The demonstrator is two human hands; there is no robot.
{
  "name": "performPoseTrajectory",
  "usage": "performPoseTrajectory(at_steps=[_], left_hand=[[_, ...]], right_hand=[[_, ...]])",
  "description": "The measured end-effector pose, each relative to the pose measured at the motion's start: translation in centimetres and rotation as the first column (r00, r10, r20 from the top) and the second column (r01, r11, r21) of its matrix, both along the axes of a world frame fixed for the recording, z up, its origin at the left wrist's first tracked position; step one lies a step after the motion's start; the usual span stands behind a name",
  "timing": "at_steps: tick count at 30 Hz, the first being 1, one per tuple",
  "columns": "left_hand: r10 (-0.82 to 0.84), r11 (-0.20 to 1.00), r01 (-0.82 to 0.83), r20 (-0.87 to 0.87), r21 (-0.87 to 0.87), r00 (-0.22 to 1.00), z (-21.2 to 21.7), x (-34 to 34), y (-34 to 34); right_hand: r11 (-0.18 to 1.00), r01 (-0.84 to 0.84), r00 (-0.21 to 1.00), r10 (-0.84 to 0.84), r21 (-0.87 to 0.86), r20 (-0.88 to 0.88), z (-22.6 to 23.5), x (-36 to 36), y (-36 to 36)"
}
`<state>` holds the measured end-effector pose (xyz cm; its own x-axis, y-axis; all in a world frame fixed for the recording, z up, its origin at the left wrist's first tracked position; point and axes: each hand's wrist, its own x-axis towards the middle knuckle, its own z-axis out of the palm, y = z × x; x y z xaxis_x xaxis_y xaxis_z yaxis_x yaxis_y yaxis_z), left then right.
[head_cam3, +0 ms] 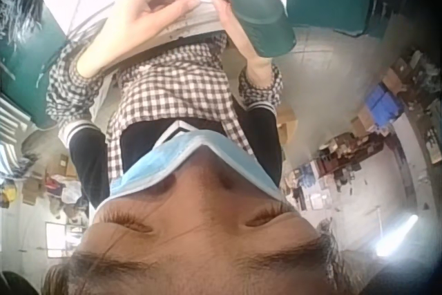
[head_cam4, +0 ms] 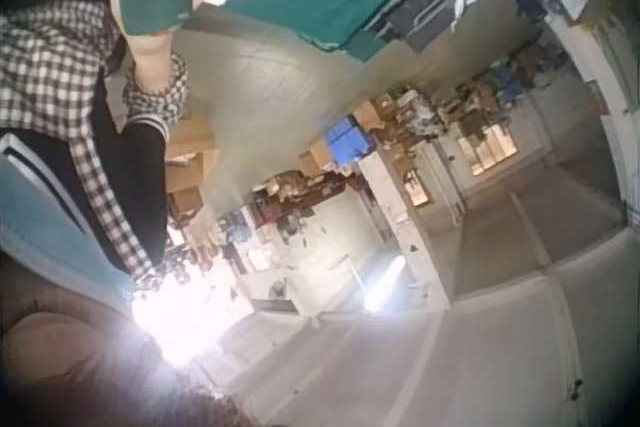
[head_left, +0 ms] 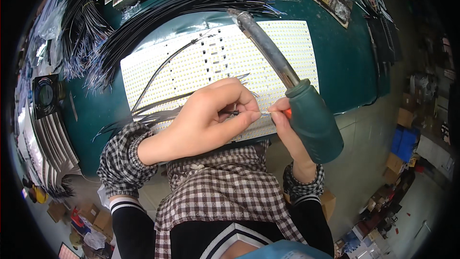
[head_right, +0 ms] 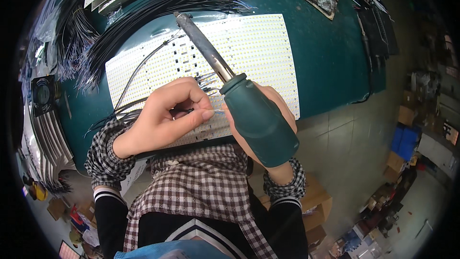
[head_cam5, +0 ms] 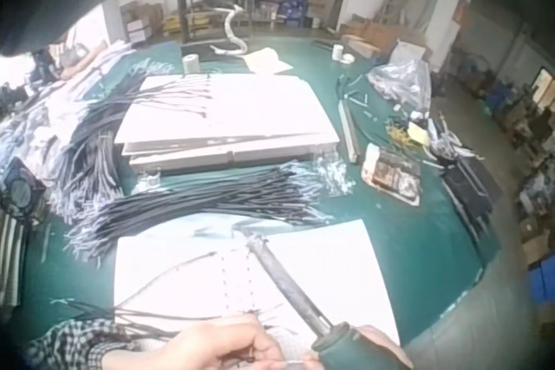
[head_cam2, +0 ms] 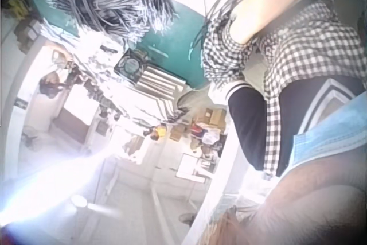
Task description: The person uses a soldering iron to attach black wires to a large LED panel. They methodically solder each wire to specific points on the panel, then lift the panel to inspect the connections before continuing the process.
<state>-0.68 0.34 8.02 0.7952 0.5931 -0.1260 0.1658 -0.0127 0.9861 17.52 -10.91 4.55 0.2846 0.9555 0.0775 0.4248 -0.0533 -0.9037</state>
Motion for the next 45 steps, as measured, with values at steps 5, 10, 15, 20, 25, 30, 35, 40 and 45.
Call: performPoseTrajectory(at_steps=[5,10,15,20,25,30,35,40,45], left_hand=[[0.032,0.998,-0.031,0.019,-0.045,0.999,-0.6,0.1,-0.7],[0.024,0.999,-0.023,0.022,-0.027,0.999,-0.7,0.3,-0.9],[0.044,0.998,-0.044,0.004,-0.047,0.999,-0.8,0.4,-1.3],[-0.092,0.996,0.090,0.052,0.024,0.994,0.2,-0.2,-1.1],[0.025,0.992,-0.018,0.052,-0.128,0.998,0.4,-0.5,-1.1],[0.044,0.984,-0.032,0.067,-0.175,0.997,0.0,-0.2,-1.1],[0.056,0.985,-0.041,0.080,-0.170,0.995,-0.3,-0.3,-1.2],[0.049,0.977,-0.036,0.055,-0.212,0.997,-0.6,-0.2,-1.2],[0.065,0.966,-0.055,0.034,-0.252,0.997,-0.5,0.0,-1.4]], right_hand=[[0.996,-0.008,0.987,-0.006,0.087,0.163,0.2,0.0,0.1],[0.988,0.016,0.991,-0.036,0.152,0.128,-1.2,0.1,-0.2],[0.976,0.022,0.954,-0.085,0.215,0.289,0.8,-0.8,0.7],[0.948,0.239,0.889,-0.301,0.212,0.345,0.0,-0.1,0.5],[0.932,0.309,0.949,-0.314,0.191,-0.005,1.3,0.9,0.7],[0.979,0.125,0.955,-0.075,0.163,-0.285,1.3,0.3,0.1],[0.987,0.121,0.891,-0.061,0.105,-0.451,1.9,-0.6,-0.1],[0.987,0.139,0.889,-0.085,0.087,-0.449,2.3,-1.4,0.4],[0.998,-0.070,0.974,0.070,0.008,-0.213,1.2,-0.4,-0.2]])
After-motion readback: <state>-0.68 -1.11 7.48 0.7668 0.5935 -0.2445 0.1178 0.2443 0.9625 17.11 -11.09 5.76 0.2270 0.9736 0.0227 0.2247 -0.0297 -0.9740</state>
